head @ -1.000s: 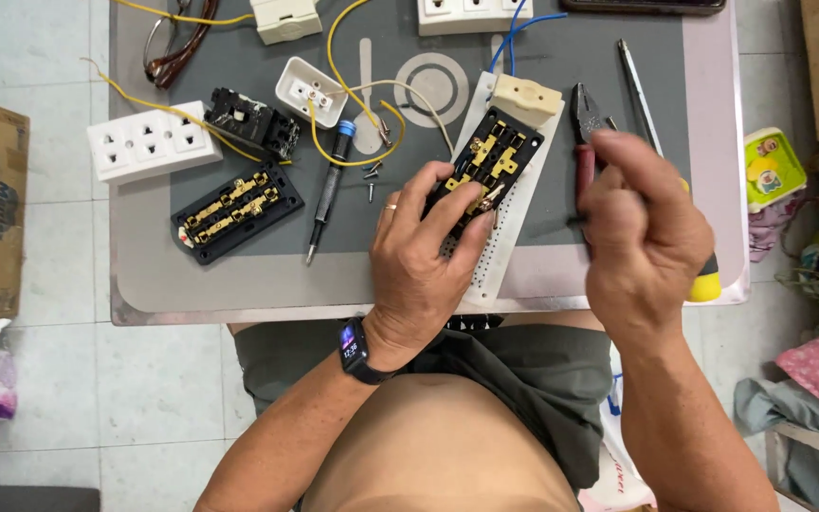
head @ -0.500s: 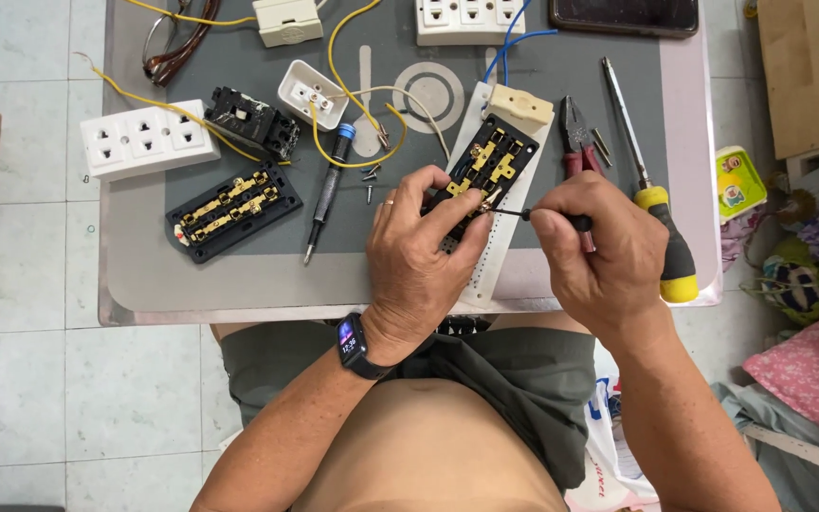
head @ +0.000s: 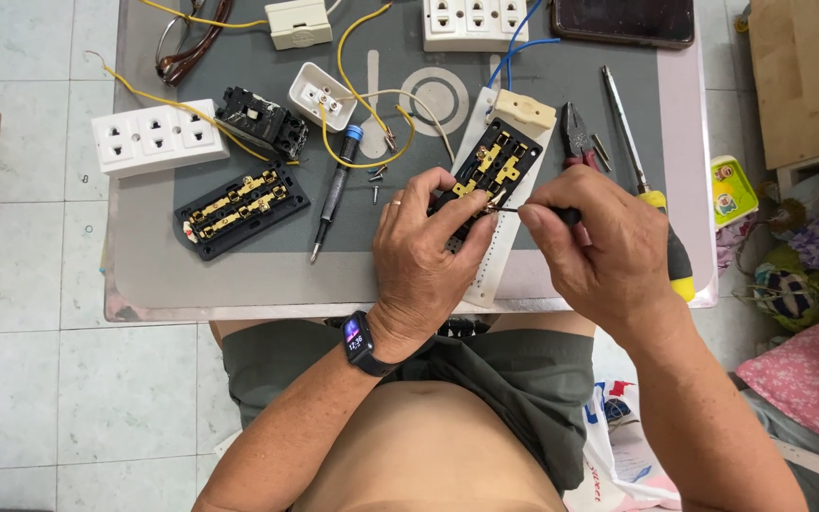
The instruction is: Preparing and connecting electrical wires to terminal blocks and components on a test board using hand tools.
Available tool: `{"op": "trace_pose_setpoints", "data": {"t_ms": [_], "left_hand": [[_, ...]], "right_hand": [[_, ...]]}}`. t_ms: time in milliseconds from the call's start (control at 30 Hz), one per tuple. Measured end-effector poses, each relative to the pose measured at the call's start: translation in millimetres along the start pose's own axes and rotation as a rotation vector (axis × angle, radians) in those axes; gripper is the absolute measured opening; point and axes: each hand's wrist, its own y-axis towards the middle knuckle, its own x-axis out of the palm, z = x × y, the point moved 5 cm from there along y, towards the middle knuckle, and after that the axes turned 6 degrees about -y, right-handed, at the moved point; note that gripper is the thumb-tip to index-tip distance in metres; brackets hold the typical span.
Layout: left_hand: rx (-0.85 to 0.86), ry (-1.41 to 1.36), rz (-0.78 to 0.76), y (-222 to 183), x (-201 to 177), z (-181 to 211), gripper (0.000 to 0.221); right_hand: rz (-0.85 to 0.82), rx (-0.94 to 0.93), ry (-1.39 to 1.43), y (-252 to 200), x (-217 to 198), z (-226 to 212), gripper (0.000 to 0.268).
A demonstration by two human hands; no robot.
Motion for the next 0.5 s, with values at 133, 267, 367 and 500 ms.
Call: {"op": "trace_pose_setpoints", "data": {"t_ms": [133, 267, 367, 500], "left_hand": [[-0.013, 0.006, -0.006, 0.3, -1.1, 0.1, 0.014], [-0.01, 0.01, -0.006, 0.3, -1.3, -0.2, 0.013], [-0.028, 0.044, -0.101, 7.6, -10.6, 12.1, 0.021], [-0.021, 0.045, -0.117, 5.8, -8.7, 9.6, 0.025]], "right_hand": [[-0.051, 0.002, -0.066, 3.6, 0.9, 0.5, 0.009], [-0.108, -0.01, -0.115, 8.3, -0.7, -3.8, 0.011], [-0.258, -0.059, -0.279, 20.6, -4.2, -23.5, 0.013], [-0.429, -0.123, -0.294, 36.0, -0.2, -26.7, 0.013]]}}
